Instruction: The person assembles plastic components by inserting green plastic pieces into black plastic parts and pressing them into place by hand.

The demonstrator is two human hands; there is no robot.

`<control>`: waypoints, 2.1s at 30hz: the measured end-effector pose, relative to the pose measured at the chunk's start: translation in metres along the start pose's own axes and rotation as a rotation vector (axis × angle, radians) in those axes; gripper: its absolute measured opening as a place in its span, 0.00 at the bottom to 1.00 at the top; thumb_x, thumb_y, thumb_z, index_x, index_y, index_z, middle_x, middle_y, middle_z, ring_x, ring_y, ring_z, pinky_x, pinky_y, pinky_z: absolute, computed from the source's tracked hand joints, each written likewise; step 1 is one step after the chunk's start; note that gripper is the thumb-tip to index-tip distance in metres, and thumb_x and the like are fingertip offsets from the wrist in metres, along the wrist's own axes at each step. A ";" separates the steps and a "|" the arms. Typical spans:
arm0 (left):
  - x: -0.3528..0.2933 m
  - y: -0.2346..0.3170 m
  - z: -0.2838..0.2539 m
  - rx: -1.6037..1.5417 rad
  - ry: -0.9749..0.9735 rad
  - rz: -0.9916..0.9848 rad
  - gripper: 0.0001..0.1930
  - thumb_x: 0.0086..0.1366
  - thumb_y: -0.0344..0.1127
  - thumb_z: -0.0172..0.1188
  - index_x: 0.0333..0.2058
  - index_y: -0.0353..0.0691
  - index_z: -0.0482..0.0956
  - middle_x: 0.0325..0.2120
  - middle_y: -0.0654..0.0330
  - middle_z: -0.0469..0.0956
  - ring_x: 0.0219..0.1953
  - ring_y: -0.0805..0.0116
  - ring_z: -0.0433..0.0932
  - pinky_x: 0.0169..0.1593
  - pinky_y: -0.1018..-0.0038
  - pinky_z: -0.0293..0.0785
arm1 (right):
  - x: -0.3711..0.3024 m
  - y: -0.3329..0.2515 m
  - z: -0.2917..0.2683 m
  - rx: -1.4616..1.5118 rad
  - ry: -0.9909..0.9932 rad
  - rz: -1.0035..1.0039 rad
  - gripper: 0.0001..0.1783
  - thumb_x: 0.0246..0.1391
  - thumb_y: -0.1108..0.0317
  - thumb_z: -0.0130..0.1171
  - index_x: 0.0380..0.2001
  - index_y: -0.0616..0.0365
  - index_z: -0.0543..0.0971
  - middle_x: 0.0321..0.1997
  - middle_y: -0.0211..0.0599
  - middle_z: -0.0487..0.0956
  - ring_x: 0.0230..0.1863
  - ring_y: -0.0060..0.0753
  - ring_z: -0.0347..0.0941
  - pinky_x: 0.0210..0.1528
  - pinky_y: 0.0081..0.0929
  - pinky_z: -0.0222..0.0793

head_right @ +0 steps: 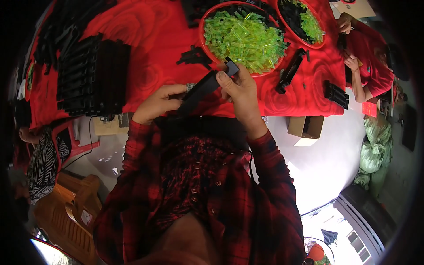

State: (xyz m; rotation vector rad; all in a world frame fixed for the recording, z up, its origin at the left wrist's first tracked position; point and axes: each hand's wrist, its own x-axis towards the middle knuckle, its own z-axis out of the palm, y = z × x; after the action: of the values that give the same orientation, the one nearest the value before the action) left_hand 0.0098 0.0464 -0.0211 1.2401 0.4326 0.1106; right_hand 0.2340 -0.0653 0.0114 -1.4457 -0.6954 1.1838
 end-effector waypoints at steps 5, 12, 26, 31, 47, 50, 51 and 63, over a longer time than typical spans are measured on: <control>0.004 -0.025 -0.011 -0.619 -0.091 0.211 0.45 0.66 0.65 0.54 0.66 0.31 0.58 0.49 0.51 0.77 0.48 0.58 0.81 0.48 0.70 0.78 | 0.002 0.012 -0.007 0.536 0.115 -0.106 0.13 0.62 0.67 0.61 0.47 0.57 0.74 0.36 0.30 0.79 0.30 0.24 0.76 0.29 0.22 0.71; 0.037 -0.039 0.022 -1.047 0.156 0.465 0.39 0.67 0.64 0.50 0.66 0.40 0.59 0.63 0.46 0.66 0.66 0.45 0.64 0.66 0.54 0.65 | -0.015 0.009 0.015 0.259 0.077 -0.273 0.14 0.60 0.81 0.57 0.47 0.66 0.68 0.45 0.46 0.79 0.45 0.42 0.81 0.50 0.34 0.79; 0.046 -0.052 0.006 -1.295 0.209 0.343 0.25 0.74 0.56 0.44 0.53 0.38 0.69 0.41 0.58 0.73 0.36 0.66 0.71 0.40 0.69 0.72 | 0.071 -0.028 -0.030 -1.004 0.422 -0.912 0.09 0.60 0.72 0.58 0.43 0.59 0.80 0.37 0.45 0.78 0.31 0.47 0.76 0.33 0.38 0.72; 0.047 -0.060 0.010 -1.245 0.153 0.341 0.24 0.75 0.54 0.43 0.53 0.40 0.69 0.42 0.57 0.73 0.36 0.66 0.70 0.39 0.70 0.70 | 0.108 -0.030 -0.034 -1.266 0.469 -0.893 0.09 0.60 0.65 0.59 0.40 0.55 0.81 0.41 0.41 0.75 0.33 0.49 0.78 0.32 0.41 0.75; 0.048 -0.065 0.008 -1.172 0.127 0.306 0.26 0.75 0.55 0.41 0.54 0.37 0.70 0.43 0.55 0.76 0.37 0.65 0.73 0.41 0.66 0.73 | 0.105 -0.035 -0.015 -1.054 0.439 -0.732 0.09 0.59 0.63 0.61 0.38 0.55 0.78 0.36 0.37 0.78 0.29 0.38 0.75 0.28 0.32 0.71; 0.050 -0.065 0.006 -1.168 0.083 0.321 0.25 0.77 0.52 0.39 0.56 0.37 0.69 0.45 0.54 0.77 0.38 0.64 0.75 0.44 0.66 0.75 | 0.083 -0.044 0.000 -0.367 0.163 -0.395 0.11 0.62 0.69 0.58 0.46 0.63 0.78 0.34 0.31 0.80 0.27 0.12 0.68 0.24 0.14 0.64; 0.049 -0.066 0.006 -1.144 0.080 0.337 0.25 0.77 0.52 0.38 0.57 0.37 0.69 0.45 0.54 0.77 0.38 0.64 0.75 0.44 0.66 0.75 | 0.073 -0.048 0.009 -0.363 0.148 -0.387 0.11 0.62 0.69 0.58 0.46 0.63 0.78 0.34 0.31 0.80 0.27 0.12 0.68 0.24 0.14 0.64; 0.047 -0.067 0.011 -1.170 0.186 0.272 0.20 0.75 0.45 0.46 0.58 0.41 0.70 0.51 0.57 0.77 0.49 0.63 0.77 0.53 0.65 0.73 | 0.042 -0.003 0.071 -0.540 -0.052 -0.512 0.03 0.54 0.75 0.63 0.33 0.60 0.81 0.33 0.35 0.73 0.30 0.29 0.75 0.29 0.24 0.71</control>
State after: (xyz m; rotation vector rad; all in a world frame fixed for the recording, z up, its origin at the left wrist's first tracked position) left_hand 0.0465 0.0296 -0.0928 0.1220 0.2695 0.6198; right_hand 0.1830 -0.0002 0.0081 -1.5357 -1.4026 0.6554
